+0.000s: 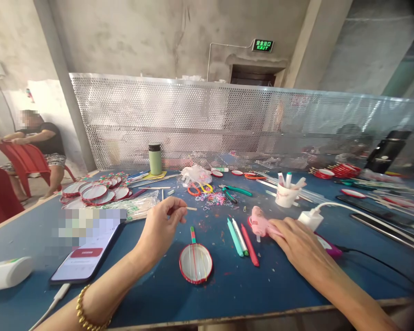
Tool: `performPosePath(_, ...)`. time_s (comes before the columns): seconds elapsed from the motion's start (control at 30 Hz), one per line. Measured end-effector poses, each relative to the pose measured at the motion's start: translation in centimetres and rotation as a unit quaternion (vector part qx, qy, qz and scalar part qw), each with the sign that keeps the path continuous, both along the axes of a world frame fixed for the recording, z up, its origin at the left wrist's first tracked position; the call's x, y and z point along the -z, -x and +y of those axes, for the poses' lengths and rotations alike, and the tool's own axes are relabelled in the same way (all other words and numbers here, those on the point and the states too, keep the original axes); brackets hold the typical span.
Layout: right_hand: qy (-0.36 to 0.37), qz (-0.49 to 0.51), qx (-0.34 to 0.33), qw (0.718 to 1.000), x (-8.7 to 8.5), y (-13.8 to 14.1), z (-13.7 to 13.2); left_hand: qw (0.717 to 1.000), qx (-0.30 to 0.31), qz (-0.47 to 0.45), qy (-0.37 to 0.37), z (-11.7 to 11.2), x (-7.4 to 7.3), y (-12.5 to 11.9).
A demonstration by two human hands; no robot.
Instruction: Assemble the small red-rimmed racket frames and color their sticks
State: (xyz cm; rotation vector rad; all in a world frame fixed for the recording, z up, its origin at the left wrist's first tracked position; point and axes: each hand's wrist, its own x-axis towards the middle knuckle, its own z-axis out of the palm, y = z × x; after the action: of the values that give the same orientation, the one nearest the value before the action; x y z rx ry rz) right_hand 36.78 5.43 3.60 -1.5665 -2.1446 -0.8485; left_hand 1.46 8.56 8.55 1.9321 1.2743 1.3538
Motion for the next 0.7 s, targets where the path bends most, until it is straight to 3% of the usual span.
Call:
performPosePath(0.17,0.002,-0.032,0.021,0.999,0.2,-0.1,0.0,1.0,-0.012,0.001,-0.017,-0.2,-0.1,0.1)
performPosePath(0.27,-0.023,-0.045,0.028,0.998,-0.8,0.8,-1.0,1.0,-0.012,-0.001,-0.017,-0.3,-0.2,0.2)
performPosePath(0.37,-0.082,-0.025,0.026,0.996,-2.5,3.8,-2.9,1.0,-0.012,-0.004,-0.022,-0.3,-0.3,0.2)
performPosePath(0.43,-0.105,0.022,-0.015,0.994,-3.3,6.6,-4.1,1.0,-0.011,-0.008,-0.027,-0.3,-0.2,0.2)
performPosePath(0.53,-0.041,0.099,-0.115,0.988,-3.1,11.1,-4.9,0.999,-0.009,-0.012,-0.032,-0.2,-0.1,0.3)
performPosePath(0.7,0.083,0.174,-0.148,0.97,-1.3,15.9,-4.2,0.999,-0.003,-0.018,-0.034,0.1,-0.1,0.4)
